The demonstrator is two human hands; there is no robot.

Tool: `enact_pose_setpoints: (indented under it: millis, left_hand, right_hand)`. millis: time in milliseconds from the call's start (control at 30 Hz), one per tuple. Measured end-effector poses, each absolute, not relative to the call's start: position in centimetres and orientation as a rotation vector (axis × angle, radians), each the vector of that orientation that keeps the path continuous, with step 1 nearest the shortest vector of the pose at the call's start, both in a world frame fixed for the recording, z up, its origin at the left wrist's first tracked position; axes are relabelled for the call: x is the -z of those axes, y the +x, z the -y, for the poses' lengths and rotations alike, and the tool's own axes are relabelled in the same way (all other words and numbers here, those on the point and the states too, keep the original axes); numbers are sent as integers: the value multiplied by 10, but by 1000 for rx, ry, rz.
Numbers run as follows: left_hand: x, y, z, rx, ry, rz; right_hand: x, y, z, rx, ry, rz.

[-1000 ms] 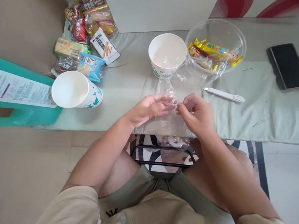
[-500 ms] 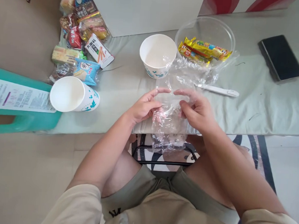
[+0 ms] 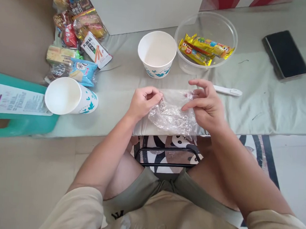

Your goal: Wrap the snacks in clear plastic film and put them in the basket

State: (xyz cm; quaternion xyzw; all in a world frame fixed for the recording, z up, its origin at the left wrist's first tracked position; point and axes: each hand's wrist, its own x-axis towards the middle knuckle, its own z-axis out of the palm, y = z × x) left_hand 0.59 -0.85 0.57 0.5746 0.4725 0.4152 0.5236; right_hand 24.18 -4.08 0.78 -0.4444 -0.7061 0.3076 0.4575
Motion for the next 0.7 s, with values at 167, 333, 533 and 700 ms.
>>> enact_pose_setpoints:
  millis: [167,333,533,700]
  left_hand:
    - [-5,1,10,-1041,1424,-1048]
    - [-15,2,19,-1065,1241,-979]
    - [-19,15,29,-724,942,-883]
    - [-24,16,28,-712,891,-975]
  right_hand:
    - [-2,241,40,-839,-1180,1521]
    - [-7,229,41,-1193,-1342,1441]
    - [-9,222,38,-1171,-1330,1304]
    - [-15,222,36,-1472,-1282,1287]
